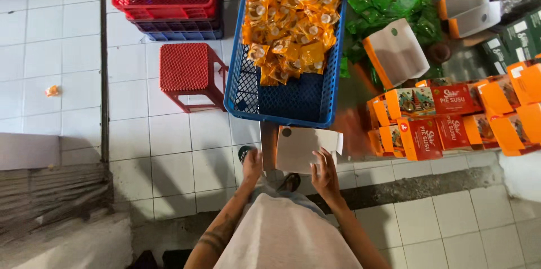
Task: The person repeatedly picks small orange snack packets from a blue basket and places them into white cardboard boxes. After filling each box with several packets, the person closes the box and sets it aside on a stack of similar boxes.
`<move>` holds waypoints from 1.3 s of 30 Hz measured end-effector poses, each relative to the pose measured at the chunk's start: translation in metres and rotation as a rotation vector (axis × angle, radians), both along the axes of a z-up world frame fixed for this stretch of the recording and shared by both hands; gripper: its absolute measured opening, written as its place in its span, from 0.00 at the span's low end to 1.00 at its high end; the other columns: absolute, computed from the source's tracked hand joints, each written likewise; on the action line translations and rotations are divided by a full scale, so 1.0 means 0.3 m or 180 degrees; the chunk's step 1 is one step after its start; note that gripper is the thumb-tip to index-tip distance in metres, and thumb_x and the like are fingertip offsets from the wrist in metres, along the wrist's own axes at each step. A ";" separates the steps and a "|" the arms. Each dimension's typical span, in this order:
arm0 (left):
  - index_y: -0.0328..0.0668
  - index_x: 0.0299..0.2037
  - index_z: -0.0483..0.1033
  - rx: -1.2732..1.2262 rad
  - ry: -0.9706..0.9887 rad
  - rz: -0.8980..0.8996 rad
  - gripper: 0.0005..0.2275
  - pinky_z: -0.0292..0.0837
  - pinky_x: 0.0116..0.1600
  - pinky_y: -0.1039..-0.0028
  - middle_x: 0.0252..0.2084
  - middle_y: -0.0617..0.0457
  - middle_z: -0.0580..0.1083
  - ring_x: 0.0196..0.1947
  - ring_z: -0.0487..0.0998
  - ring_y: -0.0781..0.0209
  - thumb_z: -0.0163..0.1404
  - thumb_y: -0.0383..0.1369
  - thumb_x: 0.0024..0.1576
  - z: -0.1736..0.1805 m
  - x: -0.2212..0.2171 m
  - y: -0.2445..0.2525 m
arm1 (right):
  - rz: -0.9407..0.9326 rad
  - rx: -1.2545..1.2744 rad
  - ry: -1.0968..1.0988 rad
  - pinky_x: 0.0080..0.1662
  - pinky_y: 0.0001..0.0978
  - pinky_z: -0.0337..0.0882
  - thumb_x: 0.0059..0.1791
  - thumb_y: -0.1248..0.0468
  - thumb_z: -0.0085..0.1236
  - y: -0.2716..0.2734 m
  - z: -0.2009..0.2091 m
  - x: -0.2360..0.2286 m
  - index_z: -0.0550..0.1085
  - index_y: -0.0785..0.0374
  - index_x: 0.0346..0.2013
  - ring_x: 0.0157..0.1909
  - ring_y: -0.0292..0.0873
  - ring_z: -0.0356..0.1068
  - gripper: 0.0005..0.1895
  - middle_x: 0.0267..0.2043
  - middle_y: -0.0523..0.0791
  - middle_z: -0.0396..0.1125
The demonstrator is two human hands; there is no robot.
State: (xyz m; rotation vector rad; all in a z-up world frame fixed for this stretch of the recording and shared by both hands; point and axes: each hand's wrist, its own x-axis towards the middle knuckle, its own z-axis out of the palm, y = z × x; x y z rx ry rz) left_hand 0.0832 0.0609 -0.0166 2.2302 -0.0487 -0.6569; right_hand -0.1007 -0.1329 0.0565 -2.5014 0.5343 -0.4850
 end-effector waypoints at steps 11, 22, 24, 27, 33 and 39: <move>0.47 0.51 0.80 -0.1453 -0.0287 0.0608 0.09 0.80 0.35 0.69 0.44 0.49 0.82 0.38 0.84 0.54 0.49 0.38 0.68 0.151 0.158 -0.016 | -0.0252 0.1209 -0.0107 0.38 0.34 0.81 0.56 0.62 0.55 -0.112 0.024 0.241 0.79 0.55 0.47 0.37 0.45 0.80 0.07 0.37 0.46 0.78; 0.45 0.49 0.78 -0.1055 -0.1748 -0.0396 0.07 0.75 0.48 0.63 0.46 0.48 0.77 0.47 0.79 0.46 0.53 0.31 0.63 0.341 0.725 -0.363 | -0.0907 0.3032 0.0089 0.43 0.42 0.81 0.53 0.60 0.64 -0.337 0.040 1.112 0.77 0.64 0.53 0.44 0.51 0.79 0.16 0.46 0.56 0.77; 0.42 0.52 0.76 -0.0690 -0.2107 -0.0614 0.10 0.71 0.59 0.58 0.52 0.45 0.74 0.56 0.75 0.44 0.55 0.30 0.61 0.330 0.843 -0.388 | -0.1065 0.2947 0.0190 0.46 0.46 0.81 0.53 0.55 0.67 -0.402 0.044 1.301 0.77 0.62 0.54 0.49 0.54 0.78 0.20 0.49 0.56 0.76; 0.36 0.63 0.68 -0.0071 -0.2092 -0.0728 0.23 0.63 0.67 0.48 0.65 0.35 0.66 0.66 0.66 0.33 0.57 0.32 0.57 0.272 0.917 -0.374 | -0.1632 0.3350 -0.0002 0.45 0.36 0.83 0.57 0.48 0.63 -0.424 0.062 1.520 0.66 0.67 0.64 0.45 0.43 0.78 0.31 0.53 0.53 0.72; 0.38 0.77 0.52 0.0909 -0.1657 -0.1178 0.38 0.76 0.53 0.55 0.69 0.37 0.63 0.60 0.73 0.40 0.56 0.41 0.58 0.227 0.971 -0.399 | -0.3086 0.4129 -0.0468 0.64 0.56 0.74 0.43 0.44 0.79 -0.428 0.088 1.793 0.45 0.72 0.76 0.75 0.64 0.52 0.65 0.75 0.66 0.40; 0.34 0.75 0.54 0.0332 -0.1500 -0.1106 0.43 0.78 0.51 0.51 0.67 0.33 0.63 0.56 0.75 0.33 0.61 0.44 0.52 0.249 0.982 -0.381 | -0.3466 0.4529 -0.0864 0.72 0.63 0.58 0.41 0.39 0.79 -0.455 0.051 1.852 0.39 0.73 0.78 0.79 0.68 0.40 0.73 0.78 0.69 0.29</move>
